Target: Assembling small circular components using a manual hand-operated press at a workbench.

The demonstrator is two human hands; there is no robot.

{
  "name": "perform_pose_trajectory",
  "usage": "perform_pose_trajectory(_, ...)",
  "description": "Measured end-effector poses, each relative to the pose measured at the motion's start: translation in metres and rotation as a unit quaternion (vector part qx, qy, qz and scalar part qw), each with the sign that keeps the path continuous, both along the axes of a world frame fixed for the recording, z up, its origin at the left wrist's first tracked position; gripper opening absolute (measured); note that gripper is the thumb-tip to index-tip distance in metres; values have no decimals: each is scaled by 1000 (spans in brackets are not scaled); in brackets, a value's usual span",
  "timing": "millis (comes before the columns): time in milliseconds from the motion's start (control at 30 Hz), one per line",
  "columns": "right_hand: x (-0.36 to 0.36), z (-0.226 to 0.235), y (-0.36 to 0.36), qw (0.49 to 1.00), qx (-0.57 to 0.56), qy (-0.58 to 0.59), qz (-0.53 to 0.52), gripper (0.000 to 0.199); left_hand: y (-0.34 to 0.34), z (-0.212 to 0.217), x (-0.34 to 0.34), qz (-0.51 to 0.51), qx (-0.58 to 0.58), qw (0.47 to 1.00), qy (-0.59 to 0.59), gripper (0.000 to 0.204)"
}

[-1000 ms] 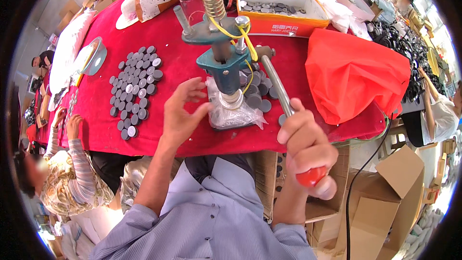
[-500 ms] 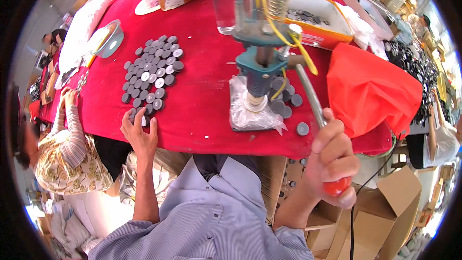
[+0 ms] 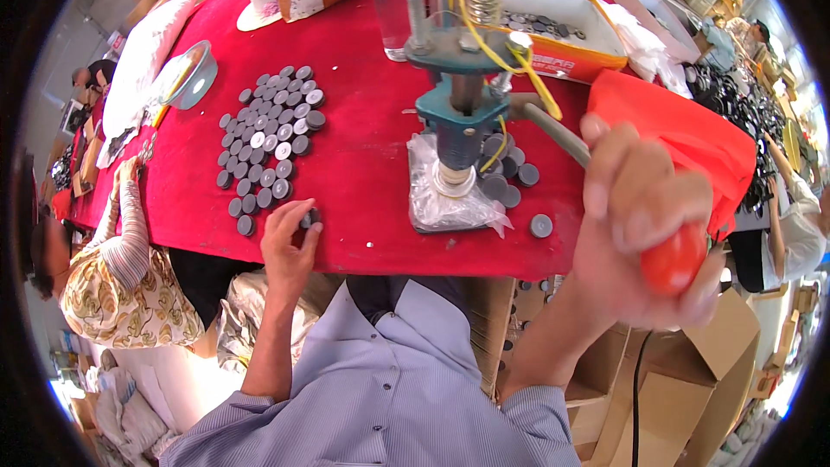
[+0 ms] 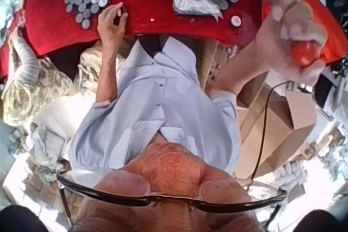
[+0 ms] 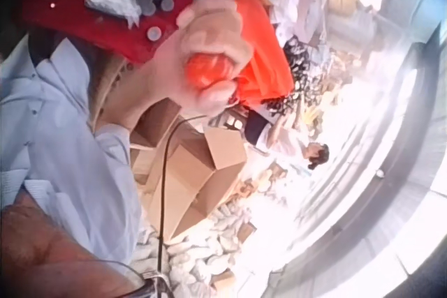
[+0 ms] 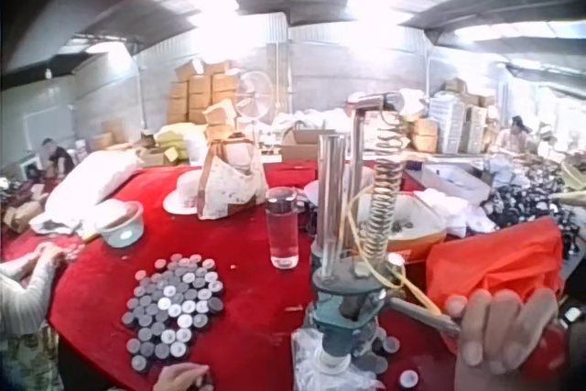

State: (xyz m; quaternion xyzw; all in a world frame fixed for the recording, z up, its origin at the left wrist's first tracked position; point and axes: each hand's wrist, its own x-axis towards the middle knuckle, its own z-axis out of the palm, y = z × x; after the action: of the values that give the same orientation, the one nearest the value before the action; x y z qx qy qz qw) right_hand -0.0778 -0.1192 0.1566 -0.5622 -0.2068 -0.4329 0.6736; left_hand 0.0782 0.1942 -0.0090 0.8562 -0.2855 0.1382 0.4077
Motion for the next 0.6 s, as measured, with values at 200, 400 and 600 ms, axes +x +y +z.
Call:
perform_pose_trajectory(200, 32, 54, -32, 995, -21, 74, 63, 41, -77, 20, -2, -90, -45, 992, 77, 56)
perform_pose_trajectory(400, 89, 78, -30, 989, 141, 54, -1, 50, -144, 33, -4, -196, -38, 980, 21, 70)
perform_pose_trajectory(600, 64, 64, -45, 992, -2, 108, 61, 42, -168, 24, -4, -202, -21, 979, -6, 73)
